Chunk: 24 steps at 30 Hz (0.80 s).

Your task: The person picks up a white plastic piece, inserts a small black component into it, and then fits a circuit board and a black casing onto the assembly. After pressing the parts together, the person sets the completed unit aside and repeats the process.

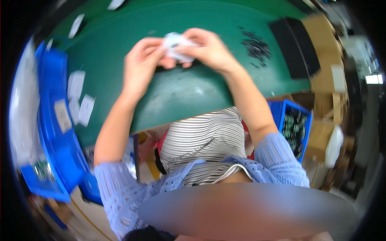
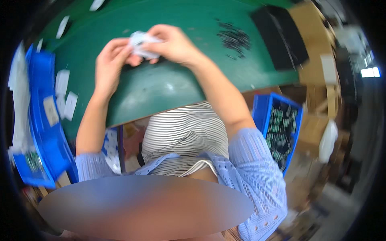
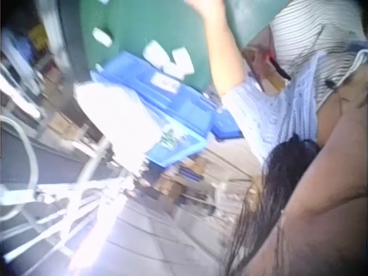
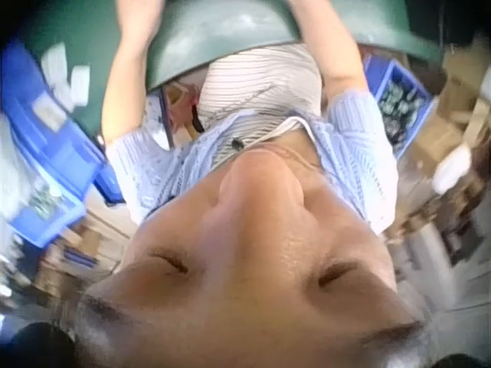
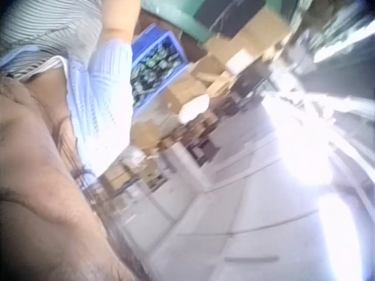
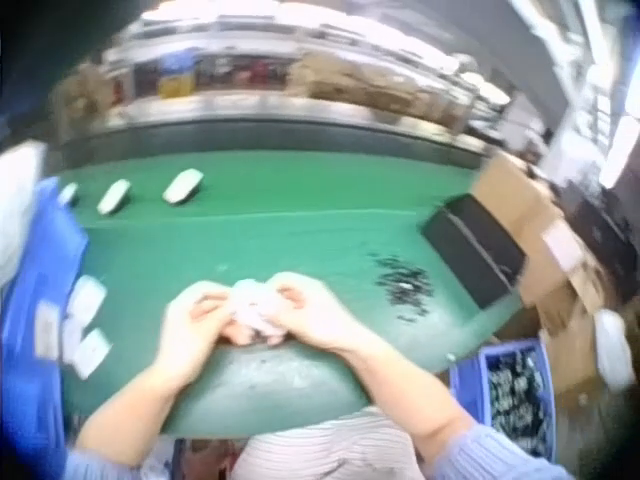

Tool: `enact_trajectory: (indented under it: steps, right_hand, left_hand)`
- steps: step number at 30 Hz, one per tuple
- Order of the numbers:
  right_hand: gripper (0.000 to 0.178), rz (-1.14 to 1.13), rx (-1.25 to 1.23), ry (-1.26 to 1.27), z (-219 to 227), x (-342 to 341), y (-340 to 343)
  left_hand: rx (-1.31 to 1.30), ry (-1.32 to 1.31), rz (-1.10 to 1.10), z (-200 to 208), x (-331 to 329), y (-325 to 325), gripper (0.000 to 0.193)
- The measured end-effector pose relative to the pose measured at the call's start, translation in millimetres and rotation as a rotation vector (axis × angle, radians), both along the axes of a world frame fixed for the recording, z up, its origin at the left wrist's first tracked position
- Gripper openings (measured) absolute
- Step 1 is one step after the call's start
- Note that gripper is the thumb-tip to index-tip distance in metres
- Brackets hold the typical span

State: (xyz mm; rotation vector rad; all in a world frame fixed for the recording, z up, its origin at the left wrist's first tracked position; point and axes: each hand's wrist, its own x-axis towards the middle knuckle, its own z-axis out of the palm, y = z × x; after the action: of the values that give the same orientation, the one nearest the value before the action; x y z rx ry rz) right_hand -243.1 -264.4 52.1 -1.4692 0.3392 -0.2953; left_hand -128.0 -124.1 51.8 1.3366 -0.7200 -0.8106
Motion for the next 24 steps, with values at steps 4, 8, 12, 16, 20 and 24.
enact_trajectory:
  steps: [4, 8, 12, 16, 20, 24]
  right_hand:
    - [0.03, -0.054, -0.077, 0.011, -21.0, 4.1, -0.2]
    - [0.028, -0.384, -0.499, -0.211, 2.2, -33.7, 7.6]
    - [0.02, -0.794, -0.671, -0.361, -4.6, -132.1, 5.5]
    - [0.013, -1.378, -0.669, 0.008, -50.4, -263.5, -30.4]
    - [0.04, -1.675, -0.973, 1.097, -123.1, -413.7, -77.8]
    - [0.062, -1.667, -0.505, 1.591, -128.9, -501.1, -93.9]
  left_hand:
    - [0.087, -0.122, 0.072, -20.0, 10.9, -8.5, 0.025]
    - [0.16, -0.355, 0.083, -27.2, 24.2, -15.3, 0.022]
    - [0.229, -0.66, 0.098, -27.5, 30.1, -16.3, 0.02]
    - [0.235, -0.845, 0.091, -24.5, 43.2, -15.6, 0.021]
    - [0.237, -1.061, 0.154, -25.7, 42.5, -11.6, 0.028]
    - [0.465, -1.274, 0.134, -9.7, 12.3, -6.5, 0.043]
